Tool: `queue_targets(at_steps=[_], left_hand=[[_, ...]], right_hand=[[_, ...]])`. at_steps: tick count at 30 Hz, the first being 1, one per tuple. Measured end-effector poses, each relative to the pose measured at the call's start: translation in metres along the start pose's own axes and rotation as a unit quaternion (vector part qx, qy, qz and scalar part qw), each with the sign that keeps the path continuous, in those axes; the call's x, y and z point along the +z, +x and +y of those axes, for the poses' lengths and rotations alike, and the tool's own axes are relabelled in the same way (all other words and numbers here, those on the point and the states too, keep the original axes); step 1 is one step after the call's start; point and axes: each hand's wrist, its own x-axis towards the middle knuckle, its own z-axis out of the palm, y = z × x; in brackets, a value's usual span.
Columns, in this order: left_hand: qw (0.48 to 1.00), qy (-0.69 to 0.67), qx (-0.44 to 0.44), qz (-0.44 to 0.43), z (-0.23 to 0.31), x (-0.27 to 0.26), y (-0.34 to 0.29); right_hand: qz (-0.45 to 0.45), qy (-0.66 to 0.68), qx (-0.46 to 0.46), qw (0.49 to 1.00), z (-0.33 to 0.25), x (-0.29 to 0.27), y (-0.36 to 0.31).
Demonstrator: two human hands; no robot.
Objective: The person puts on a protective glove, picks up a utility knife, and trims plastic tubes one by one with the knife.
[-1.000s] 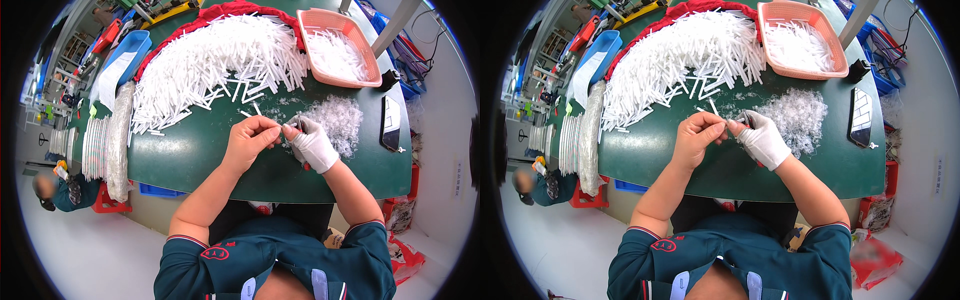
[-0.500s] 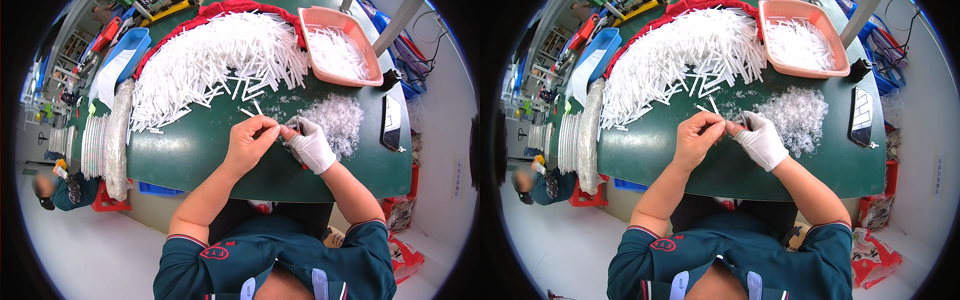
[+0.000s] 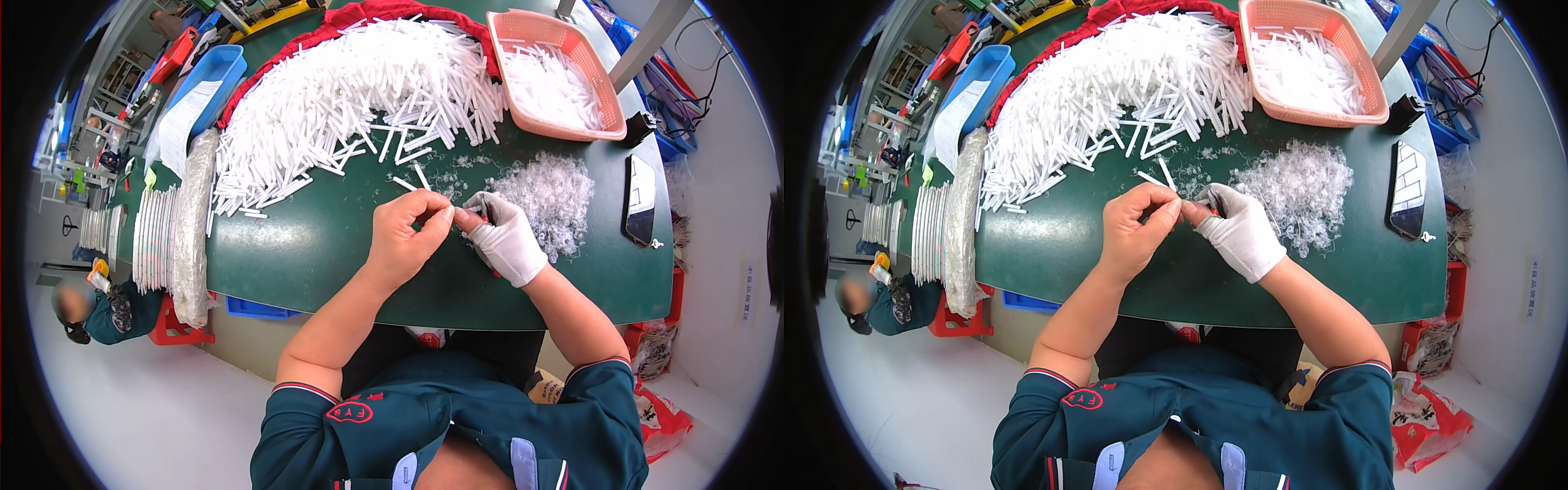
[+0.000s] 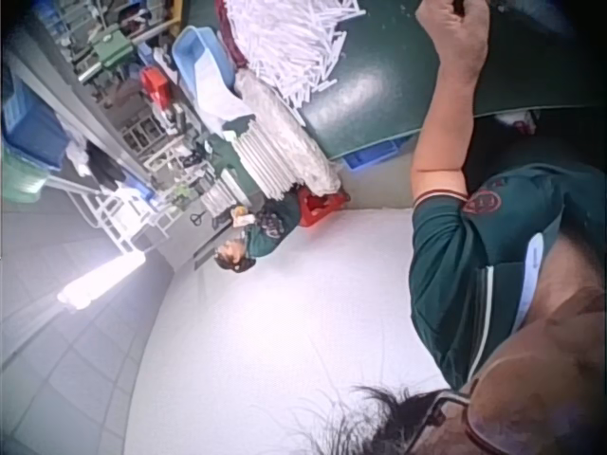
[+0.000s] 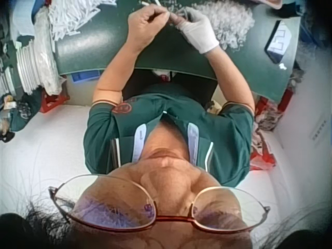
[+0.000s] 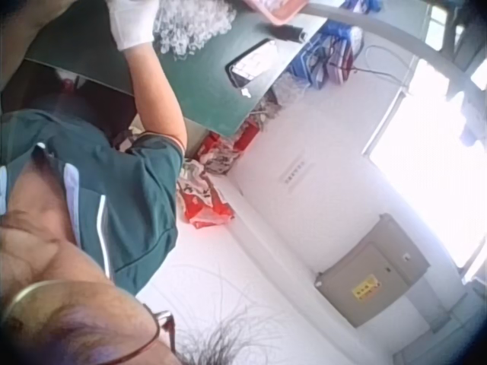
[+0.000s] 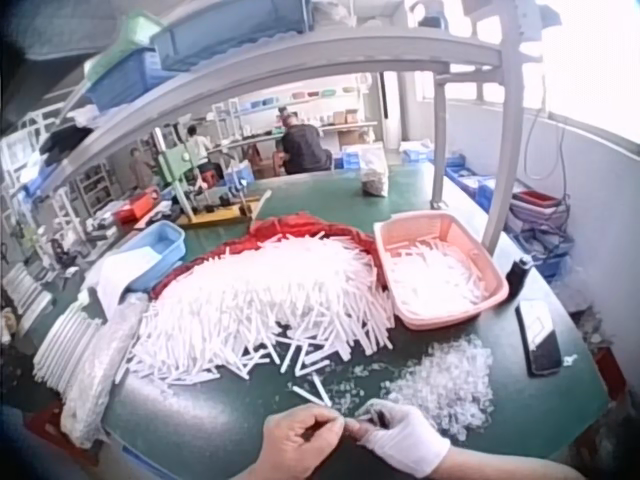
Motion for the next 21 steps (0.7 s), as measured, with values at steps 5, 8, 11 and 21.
queue_targets(at_steps=[5, 8, 11, 21], left_hand=[[0.999, -0.008, -0.045, 0.007, 0.006, 0.0, -0.001], [0.999, -0.036, -0.025, 0.01, 0.008, 0.003, -0.002], [0.999, -0.048, -0.007, -0.002, 0.006, 0.002, -0.004], [0.998, -0.019, 0.039, -0.047, 0.006, 0.0, -0.003]], right_hand=[[-0.032, 0.052, 0.046, 0.997, -0.005, -0.005, -0.001], [-0.066, 0.145, 0.105, 0.982, -0.008, -0.008, -0.003], [-0.099, 0.215, 0.079, 0.968, 0.001, -0.009, -0.001], [-0.139, 0.284, 0.099, 0.944, -0.001, -0.01, 0.0]])
